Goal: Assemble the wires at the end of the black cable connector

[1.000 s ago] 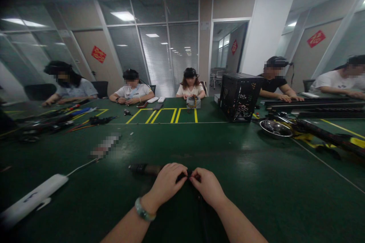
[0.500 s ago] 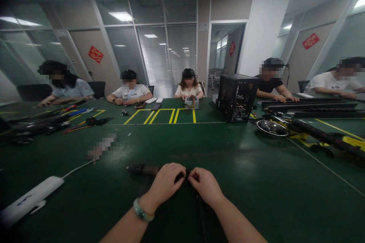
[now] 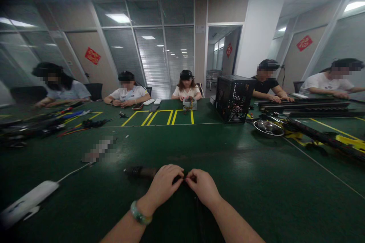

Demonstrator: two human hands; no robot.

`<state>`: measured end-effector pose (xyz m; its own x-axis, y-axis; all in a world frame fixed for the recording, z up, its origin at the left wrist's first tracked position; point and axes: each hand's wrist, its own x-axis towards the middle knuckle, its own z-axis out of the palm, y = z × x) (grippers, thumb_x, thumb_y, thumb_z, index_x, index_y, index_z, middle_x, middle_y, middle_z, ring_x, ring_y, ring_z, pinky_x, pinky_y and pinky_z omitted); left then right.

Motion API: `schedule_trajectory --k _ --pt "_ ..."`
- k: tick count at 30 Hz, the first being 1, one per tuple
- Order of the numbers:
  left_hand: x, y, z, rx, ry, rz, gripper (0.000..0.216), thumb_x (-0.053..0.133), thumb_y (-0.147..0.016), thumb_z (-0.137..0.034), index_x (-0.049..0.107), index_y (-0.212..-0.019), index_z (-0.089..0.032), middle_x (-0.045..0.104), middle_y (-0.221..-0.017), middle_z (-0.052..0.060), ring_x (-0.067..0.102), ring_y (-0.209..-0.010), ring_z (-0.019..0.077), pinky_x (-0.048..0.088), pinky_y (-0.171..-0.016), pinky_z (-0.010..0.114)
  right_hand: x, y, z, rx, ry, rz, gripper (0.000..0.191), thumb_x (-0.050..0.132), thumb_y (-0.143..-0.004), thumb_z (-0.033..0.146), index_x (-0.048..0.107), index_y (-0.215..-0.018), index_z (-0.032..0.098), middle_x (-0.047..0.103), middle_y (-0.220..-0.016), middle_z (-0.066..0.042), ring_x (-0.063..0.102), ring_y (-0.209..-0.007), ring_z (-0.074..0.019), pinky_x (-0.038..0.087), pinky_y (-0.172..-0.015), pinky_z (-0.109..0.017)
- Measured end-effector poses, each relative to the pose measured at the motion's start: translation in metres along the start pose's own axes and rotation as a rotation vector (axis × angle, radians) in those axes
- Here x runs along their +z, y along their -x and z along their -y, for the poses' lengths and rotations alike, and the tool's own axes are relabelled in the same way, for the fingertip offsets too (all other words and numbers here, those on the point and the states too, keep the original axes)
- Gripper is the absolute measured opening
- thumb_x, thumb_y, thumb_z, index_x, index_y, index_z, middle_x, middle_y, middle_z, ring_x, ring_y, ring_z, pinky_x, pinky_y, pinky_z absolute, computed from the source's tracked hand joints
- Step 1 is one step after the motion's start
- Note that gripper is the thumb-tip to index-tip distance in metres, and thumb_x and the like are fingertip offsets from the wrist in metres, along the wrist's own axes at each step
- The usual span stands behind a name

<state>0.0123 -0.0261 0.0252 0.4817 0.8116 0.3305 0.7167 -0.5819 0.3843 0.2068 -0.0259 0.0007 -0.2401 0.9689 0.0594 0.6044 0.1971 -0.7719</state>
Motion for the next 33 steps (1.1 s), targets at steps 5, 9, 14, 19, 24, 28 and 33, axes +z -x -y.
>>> schedule_trajectory --k 5,9,14,19,24,28,33 --pt "0.0016 -0.0004 0.001 0.028 -0.007 -0.014 0.009 0.056 -0.087 -0.017 0.061 -0.093 -0.023 0.063 -0.108 0.002 0.055 -0.104 0.0204 0.039 -0.092 0.037 0.0002 -0.0001 0.0003 -0.021 0.013 -0.028 0.01 0.059 -0.084 0.026 0.068 -0.084 0.022 0.068 -0.081 0.0 0.061 -0.075 -0.0155 0.04 -0.064 -0.022" --pt "0.0023 -0.0004 0.0015 0.028 -0.008 -0.019 0.009 0.056 -0.087 -0.018 0.061 -0.094 -0.023 0.063 -0.108 0.002 0.055 -0.103 0.0206 0.039 -0.091 0.038 0.0007 -0.0007 -0.0007 -0.023 0.021 -0.034 0.009 0.06 -0.083 0.026 0.068 -0.084 0.022 0.068 -0.081 0.0 0.061 -0.074 -0.0152 0.04 -0.064 -0.022" --pt "0.0004 0.0006 0.0003 0.02 -0.023 -0.006 0.01 0.055 -0.087 -0.019 0.06 -0.094 -0.023 0.062 -0.107 0.001 0.055 -0.103 0.0197 0.039 -0.091 0.037 0.0017 -0.0008 -0.0019 -0.018 0.004 -0.026 0.01 0.06 -0.084 0.027 0.068 -0.084 0.021 0.068 -0.082 0.001 0.06 -0.073 -0.0149 0.04 -0.063 -0.022" --pt "-0.001 0.0018 0.0007 0.001 -0.011 0.018 0.012 0.055 -0.088 -0.02 0.06 -0.098 -0.025 0.062 -0.108 0.0 0.055 -0.102 0.0192 0.039 -0.092 0.036 0.0004 0.0006 -0.0006 -0.018 -0.013 -0.014 0.011 0.059 -0.085 0.027 0.068 -0.085 0.021 0.068 -0.083 0.001 0.061 -0.074 -0.0151 0.041 -0.063 -0.022" --pt "-0.0004 0.0009 0.0021 0.005 -0.011 0.015 0.015 0.055 -0.087 -0.017 0.059 -0.099 -0.024 0.062 -0.104 0.001 0.055 -0.098 0.0191 0.039 -0.089 0.035 0.0017 0.0007 -0.0012 -0.031 -0.015 -0.024 0.01 0.059 -0.085 0.027 0.067 -0.084 0.022 0.067 -0.081 0.001 0.06 -0.074 -0.0153 0.04 -0.063 -0.023" --pt "-0.0003 -0.0008 0.0016 -0.003 -0.022 0.006 0.017 0.057 -0.085 -0.017 0.058 -0.101 -0.024 0.062 -0.103 0.001 0.055 -0.098 0.019 0.04 -0.088 0.034 0.0033 -0.0004 -0.0036 -0.028 -0.006 -0.032 0.01 0.058 -0.085 0.026 0.067 -0.084 0.021 0.067 -0.081 0.0 0.061 -0.074 -0.0155 0.041 -0.064 -0.022" --pt "-0.0012 -0.001 0.0001 0.008 -0.032 0.013 0.012 0.057 -0.085 -0.019 0.058 -0.096 -0.023 0.062 -0.098 0.001 0.055 -0.095 0.0196 0.039 -0.087 0.034 0.0018 -0.0003 -0.0025 -0.053 -0.002 -0.038 0.009 0.059 -0.084 0.025 0.067 -0.084 0.021 0.068 -0.081 0.001 0.061 -0.074 -0.0151 0.041 -0.065 -0.022"
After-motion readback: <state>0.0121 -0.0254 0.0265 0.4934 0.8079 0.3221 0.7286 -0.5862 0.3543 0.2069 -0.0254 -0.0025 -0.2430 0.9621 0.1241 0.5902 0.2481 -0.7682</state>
